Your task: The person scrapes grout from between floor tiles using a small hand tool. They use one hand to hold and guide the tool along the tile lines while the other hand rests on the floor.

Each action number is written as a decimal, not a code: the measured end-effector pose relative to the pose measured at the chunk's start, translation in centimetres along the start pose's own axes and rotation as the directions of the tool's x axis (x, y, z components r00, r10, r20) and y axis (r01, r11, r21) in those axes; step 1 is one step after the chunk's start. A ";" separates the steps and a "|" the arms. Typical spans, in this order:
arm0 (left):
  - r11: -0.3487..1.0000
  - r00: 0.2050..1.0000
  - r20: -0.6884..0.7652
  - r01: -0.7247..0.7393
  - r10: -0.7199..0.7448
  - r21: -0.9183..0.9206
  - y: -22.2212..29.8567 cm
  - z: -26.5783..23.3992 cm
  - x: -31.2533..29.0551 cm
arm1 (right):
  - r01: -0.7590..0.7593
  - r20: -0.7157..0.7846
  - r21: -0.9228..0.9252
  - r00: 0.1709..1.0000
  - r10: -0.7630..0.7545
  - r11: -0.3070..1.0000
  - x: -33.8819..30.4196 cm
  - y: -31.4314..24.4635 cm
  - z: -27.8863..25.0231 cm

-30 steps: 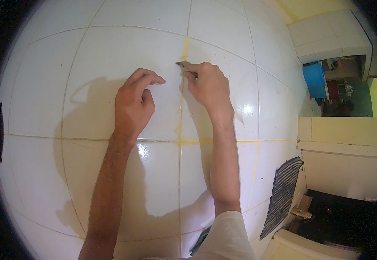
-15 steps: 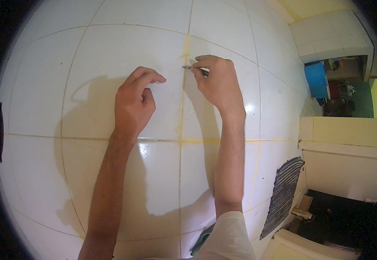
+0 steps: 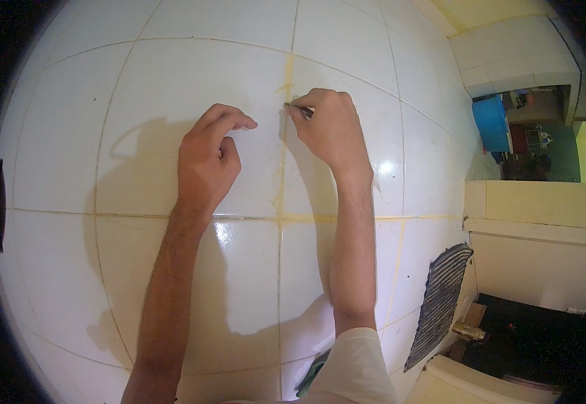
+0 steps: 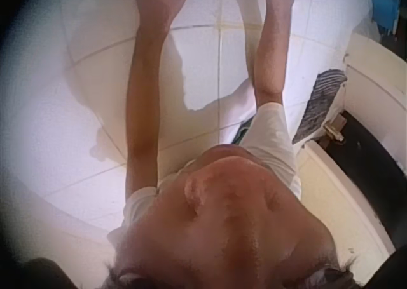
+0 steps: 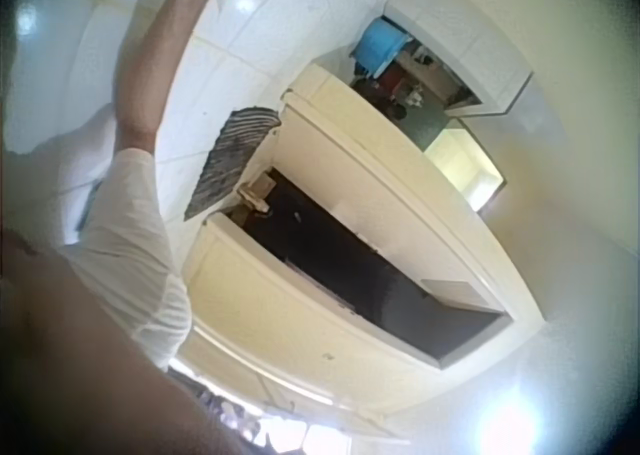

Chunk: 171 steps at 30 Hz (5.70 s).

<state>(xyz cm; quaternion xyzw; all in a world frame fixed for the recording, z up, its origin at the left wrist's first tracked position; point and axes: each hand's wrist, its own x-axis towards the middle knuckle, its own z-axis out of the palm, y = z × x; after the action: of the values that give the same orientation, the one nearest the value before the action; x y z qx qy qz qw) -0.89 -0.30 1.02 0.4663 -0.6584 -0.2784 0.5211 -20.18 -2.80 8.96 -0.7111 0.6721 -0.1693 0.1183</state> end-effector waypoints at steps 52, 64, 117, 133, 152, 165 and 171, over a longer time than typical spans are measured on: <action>1.000 0.999 0.042 0.012 -0.013 0.010 0.0 -0.2 0.0 | 0.037 -0.121 -0.054 0.992 -0.044 0.998 0.6 0.8 2.1; 1.000 0.999 0.046 0.014 -0.016 0.027 0.0 -0.5 0.0 | -0.071 -0.059 -0.001 0.996 0.071 0.997 0.2 -0.4 1.3; 1.000 0.998 0.053 0.015 -0.016 0.008 -0.3 -0.5 0.1 | 0.037 0.068 -0.175 0.997 -0.026 0.984 0.0 -0.8 0.2; 0.999 0.997 0.066 0.033 -0.034 0.018 0.1 -0.6 0.2 | -0.096 -0.004 -0.024 0.995 0.096 0.995 -0.5 -1.0 -2.7; 1.000 0.998 0.055 0.018 -0.019 0.018 -0.1 -0.7 0.2 | 0.061 0.099 0.021 0.993 -0.063 0.998 0.2 1.0 0.5; 0.999 0.998 0.061 0.036 -0.036 0.002 0.2 -0.5 0.2 | 0.008 0.032 0.032 0.999 -0.009 0.999 0.5 2.7 1.5; 0.999 0.998 0.058 0.038 -0.039 0.008 0.1 -0.5 0.2 | -0.055 0.134 0.041 0.990 0.049 0.998 0.6 2.6 0.5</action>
<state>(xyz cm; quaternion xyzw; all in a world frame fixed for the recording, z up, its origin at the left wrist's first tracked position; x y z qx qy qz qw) -0.44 -0.33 1.37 0.4723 -0.6652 -0.2997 0.4945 -22.32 -3.58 7.48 -0.7002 0.6771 -0.1332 0.1831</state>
